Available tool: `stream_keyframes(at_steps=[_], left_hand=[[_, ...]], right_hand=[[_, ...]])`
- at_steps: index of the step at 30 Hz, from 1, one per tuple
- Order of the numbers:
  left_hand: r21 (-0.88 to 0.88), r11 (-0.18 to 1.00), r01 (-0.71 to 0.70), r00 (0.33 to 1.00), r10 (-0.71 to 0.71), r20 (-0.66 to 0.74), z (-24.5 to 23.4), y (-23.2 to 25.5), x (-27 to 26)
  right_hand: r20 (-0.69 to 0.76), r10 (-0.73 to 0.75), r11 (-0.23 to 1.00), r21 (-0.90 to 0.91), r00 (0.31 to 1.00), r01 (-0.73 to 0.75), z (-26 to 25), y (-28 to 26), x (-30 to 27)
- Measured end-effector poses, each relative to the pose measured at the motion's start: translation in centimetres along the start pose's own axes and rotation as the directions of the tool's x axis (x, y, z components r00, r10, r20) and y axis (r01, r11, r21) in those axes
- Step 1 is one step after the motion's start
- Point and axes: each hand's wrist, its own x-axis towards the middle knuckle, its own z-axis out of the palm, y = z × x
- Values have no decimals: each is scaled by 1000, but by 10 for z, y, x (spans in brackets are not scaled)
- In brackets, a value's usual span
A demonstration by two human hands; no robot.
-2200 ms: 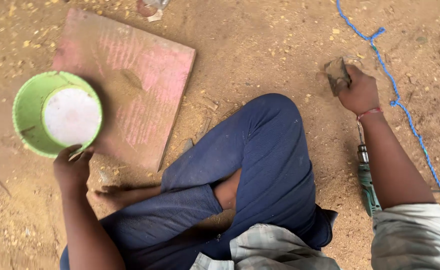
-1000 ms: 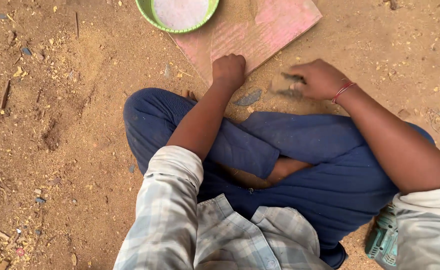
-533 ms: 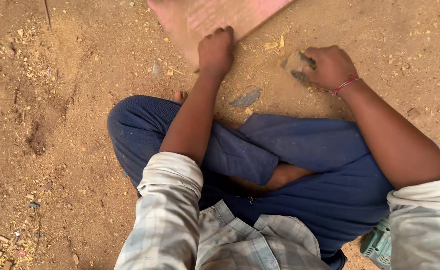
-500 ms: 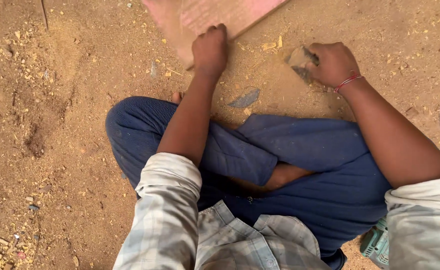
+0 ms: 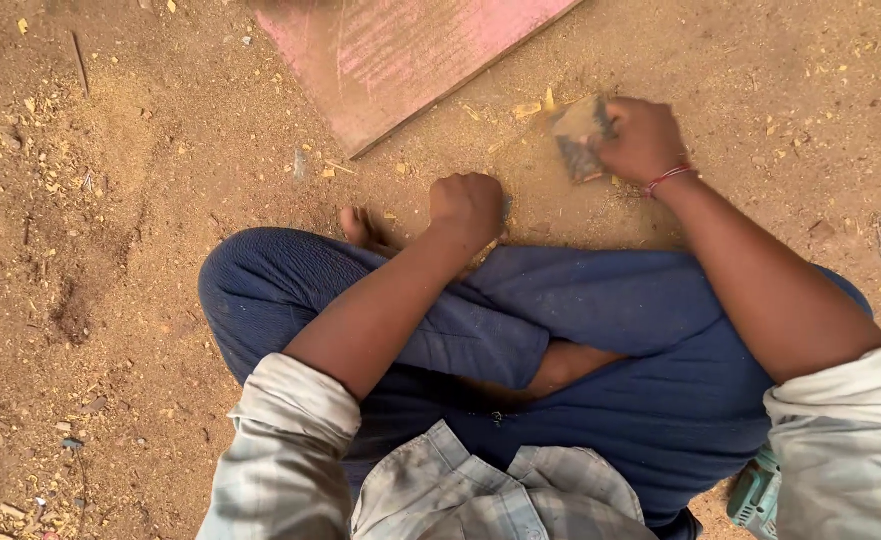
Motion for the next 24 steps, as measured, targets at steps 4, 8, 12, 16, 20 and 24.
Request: stream_keyframes(at_steps=[4,8,12,16,20,24], left_hand=[[85,991,-101,983,113,-142,30,7,20],[102,988,-116,979,131,-158,32,5,30],[106,994,-32,998,37,-45,10,-11,26],[258,940,224,930,-285,232,-62,-29,-15],[169,935,312,941,-328,76,-42,-52,13],[-68,989,132,940,-146,-309,-24,-33,28]], right_hand=[[-156,55,993,108,986,-39,-34,16,-5],[-289,-10,995,91,957,38,-56,51,-2],[-311,30,891,-423,950,-167,-41,65,13],[-117,39,820,-564,992,-99,-9,29,1],[-81,-81,855,-519,993,27,-16,4,-8],[-143,-81,881,-473,986,4,-48,16,18]])
